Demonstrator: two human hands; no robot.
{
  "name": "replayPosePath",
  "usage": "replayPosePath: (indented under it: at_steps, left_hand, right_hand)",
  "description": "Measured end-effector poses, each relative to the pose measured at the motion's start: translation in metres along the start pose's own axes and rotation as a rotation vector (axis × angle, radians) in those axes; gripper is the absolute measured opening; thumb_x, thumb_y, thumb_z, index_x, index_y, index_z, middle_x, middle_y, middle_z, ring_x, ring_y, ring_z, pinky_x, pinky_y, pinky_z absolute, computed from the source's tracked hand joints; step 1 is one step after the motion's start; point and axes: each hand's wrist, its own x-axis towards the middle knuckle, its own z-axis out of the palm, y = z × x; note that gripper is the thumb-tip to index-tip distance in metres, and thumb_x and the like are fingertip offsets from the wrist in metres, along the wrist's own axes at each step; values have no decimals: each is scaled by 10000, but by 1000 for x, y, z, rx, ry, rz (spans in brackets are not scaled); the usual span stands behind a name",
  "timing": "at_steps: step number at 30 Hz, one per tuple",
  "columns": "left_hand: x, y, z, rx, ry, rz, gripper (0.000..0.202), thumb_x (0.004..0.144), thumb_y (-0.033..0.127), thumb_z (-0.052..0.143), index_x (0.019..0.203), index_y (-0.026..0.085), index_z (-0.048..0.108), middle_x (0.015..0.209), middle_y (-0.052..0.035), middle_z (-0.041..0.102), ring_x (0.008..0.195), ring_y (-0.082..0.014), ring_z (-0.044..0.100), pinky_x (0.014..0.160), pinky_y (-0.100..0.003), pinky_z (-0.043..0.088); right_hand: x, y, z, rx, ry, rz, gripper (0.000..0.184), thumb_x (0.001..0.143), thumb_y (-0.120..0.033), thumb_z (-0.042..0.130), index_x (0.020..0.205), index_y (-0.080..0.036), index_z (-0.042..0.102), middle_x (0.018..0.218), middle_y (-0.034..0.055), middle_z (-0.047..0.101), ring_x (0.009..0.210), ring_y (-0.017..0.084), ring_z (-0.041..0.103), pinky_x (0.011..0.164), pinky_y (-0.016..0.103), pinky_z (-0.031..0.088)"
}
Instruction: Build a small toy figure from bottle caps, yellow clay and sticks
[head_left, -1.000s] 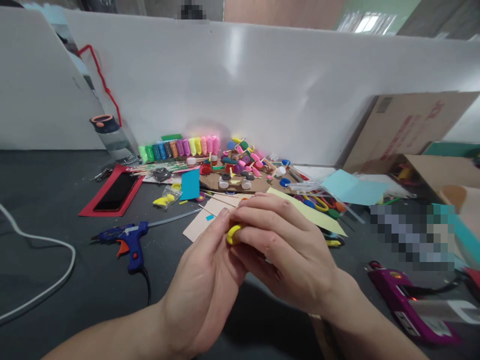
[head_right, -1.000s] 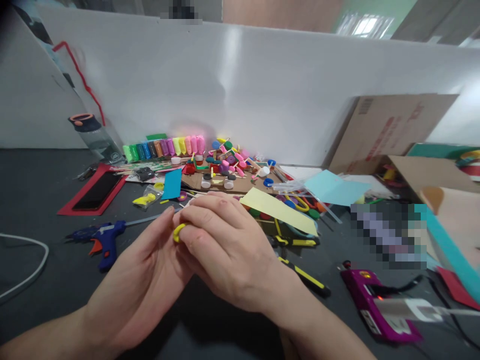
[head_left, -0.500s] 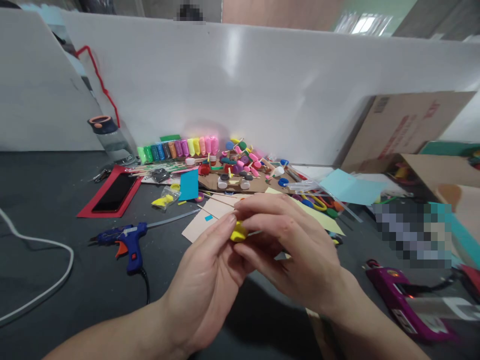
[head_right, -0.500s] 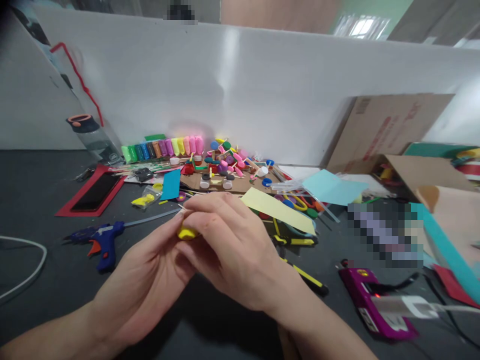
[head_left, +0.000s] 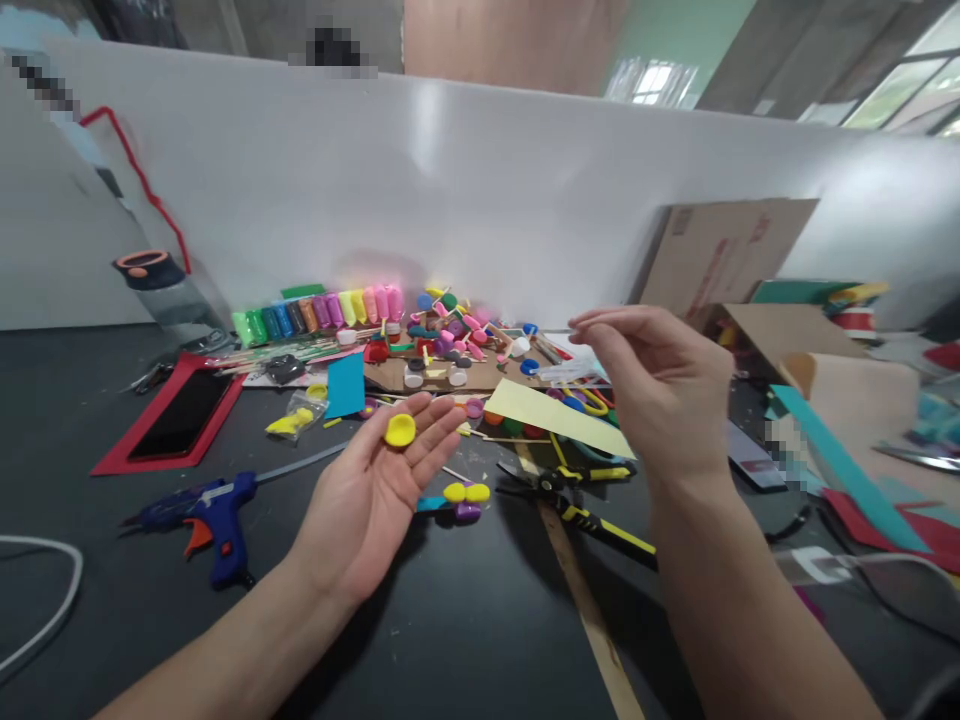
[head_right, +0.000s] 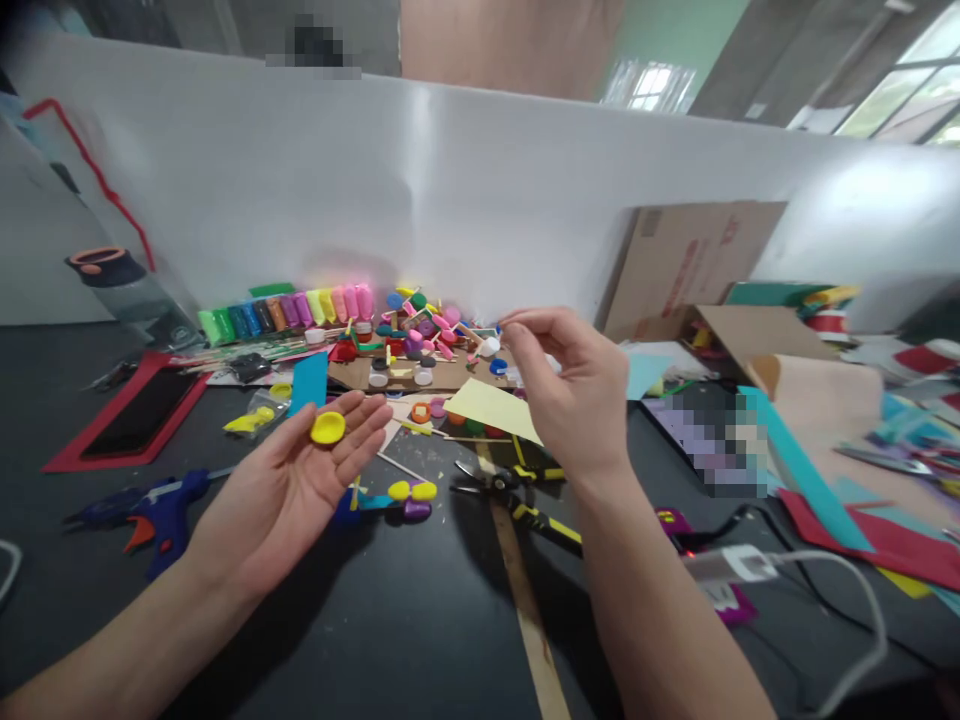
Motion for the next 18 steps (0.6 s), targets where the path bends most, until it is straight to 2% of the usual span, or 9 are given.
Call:
replayPosePath:
  at_steps: [4, 7, 9, 11, 14, 18]
  left_hand:
    - [7, 4, -2, -5, 39, 31, 376, 1044, 199, 355, 1295, 54, 595, 1159, -227, 744, 1074, -269, 740, 860, -344, 644]
    - [10, 5, -2, 13, 43, 52, 379, 1037, 163, 362, 1328, 45, 575, 1171, -228, 743, 1058, -268, 745, 852, -347, 647]
    - [11, 5, -2, 26, 49, 63, 382, 1033, 154, 372, 1341, 54, 574, 1182, -223, 741, 1063, -266, 743, 857, -346, 645]
    - [13, 4, -2, 34, 48, 76, 386, 1033, 153, 374, 1348, 69, 580, 1191, -216, 740, 1066, -263, 742, 867, -343, 641]
    - [13, 3, 0, 47, 35, 97, 390, 1040, 178, 362, 1337, 75, 592, 1191, -213, 741, 1060, -261, 745, 868, -347, 640]
    - [9, 1, 3, 87, 24, 79, 356, 1030, 188, 397, 1269, 69, 631, 1201, -211, 739, 1091, -269, 732, 869, -347, 640]
  right_hand:
    - [-4, 19, -2, -288, -319, 9, 189, 991, -263, 532, 913, -172, 677, 832, 36, 731, 760, 157, 684, 701, 286, 532]
    - [-20, 21, 8, -406, -642, -2, 188, 965, -222, 582, 834, -158, 700, 762, 21, 714, 727, 149, 668, 698, 286, 518]
    - [-35, 22, 18, -504, -854, 7, 151, 963, -243, 609, 895, -142, 698, 860, 35, 718, 801, 160, 680, 759, 323, 551]
    - [-48, 24, 30, -608, -1006, 40, 254, 967, -339, 624, 1128, -144, 649, 1100, 70, 686, 936, 186, 680, 824, 383, 582]
    - [-61, 31, 42, -728, -1140, 83, 365, 958, -360, 637, 1252, -147, 598, 1252, 112, 630, 1054, 227, 657, 886, 425, 575]
    - [-67, 41, 51, -804, -1205, 94, 367, 956, -356, 639, 1256, -148, 598, 1261, 112, 627, 1070, 233, 653, 898, 435, 569]
